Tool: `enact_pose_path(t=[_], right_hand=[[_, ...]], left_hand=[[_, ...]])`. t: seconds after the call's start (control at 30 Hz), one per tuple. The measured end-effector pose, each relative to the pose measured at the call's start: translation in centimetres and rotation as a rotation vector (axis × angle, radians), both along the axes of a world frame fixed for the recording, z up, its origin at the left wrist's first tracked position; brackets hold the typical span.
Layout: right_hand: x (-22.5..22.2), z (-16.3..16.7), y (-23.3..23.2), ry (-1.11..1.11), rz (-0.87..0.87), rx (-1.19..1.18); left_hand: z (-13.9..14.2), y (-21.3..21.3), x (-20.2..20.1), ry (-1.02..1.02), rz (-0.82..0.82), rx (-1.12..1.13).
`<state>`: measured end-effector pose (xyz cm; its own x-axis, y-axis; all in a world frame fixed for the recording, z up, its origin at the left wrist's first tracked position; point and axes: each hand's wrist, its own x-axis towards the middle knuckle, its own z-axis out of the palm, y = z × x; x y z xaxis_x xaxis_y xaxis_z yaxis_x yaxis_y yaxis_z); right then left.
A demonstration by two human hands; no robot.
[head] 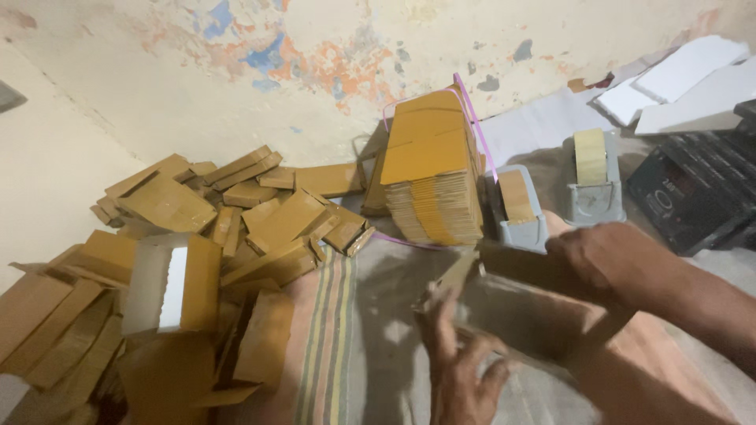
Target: The person repeatedly folds flat cardboard sheets into small rectangular boxes by hand. They fold the side flaps, tuck the top and bottom flaps, and press the seams to secure the shape. The finished boxes are placed into a growing pile on the left.
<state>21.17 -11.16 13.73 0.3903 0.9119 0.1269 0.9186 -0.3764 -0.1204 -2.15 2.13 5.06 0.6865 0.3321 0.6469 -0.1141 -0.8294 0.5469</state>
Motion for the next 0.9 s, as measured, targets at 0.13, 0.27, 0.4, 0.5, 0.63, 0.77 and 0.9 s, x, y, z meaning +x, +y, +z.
enact_pose_path(t=[0.13, 0.27, 0.4, 0.5, 0.63, 0.77, 0.9], right_hand=[[1.1, -1.1, 1.1, -0.015, -0.085, -0.107], [2.0, -3.7, 2.5, -0.041, 0.082, 0.027], [1.9, -4.8, 2.2, 0.047, -0.046, -0.023], [0.2, -5.1, 1.7, 0.114, 0.016, 0.028], [-1.6, -4.8, 1.7, 0.138, 0.026, 0.045], [-0.9, -3.8, 1.9, 0.166, 0.018, -0.025], [1.0, -2.8, 2.5, 0.127, 0.027, -0.172]], left_hand=[[0.3, -0.9, -1.2, 0.114, -0.191, -0.129], [0.3, -1.1, -0.2, 0.133, -0.206, -0.313], [0.9, 0.0, 1.3, 0.005, -0.127, -0.032], [1.7, 1.4, 3.0, 0.001, -0.115, 0.217], [2.2, 2.8, 4.9, 0.103, -0.098, 0.433], [1.6, 3.4, 3.4, 0.226, -0.087, 0.396], [-0.5, 0.8, 1.1, 0.161, -0.210, 0.409]])
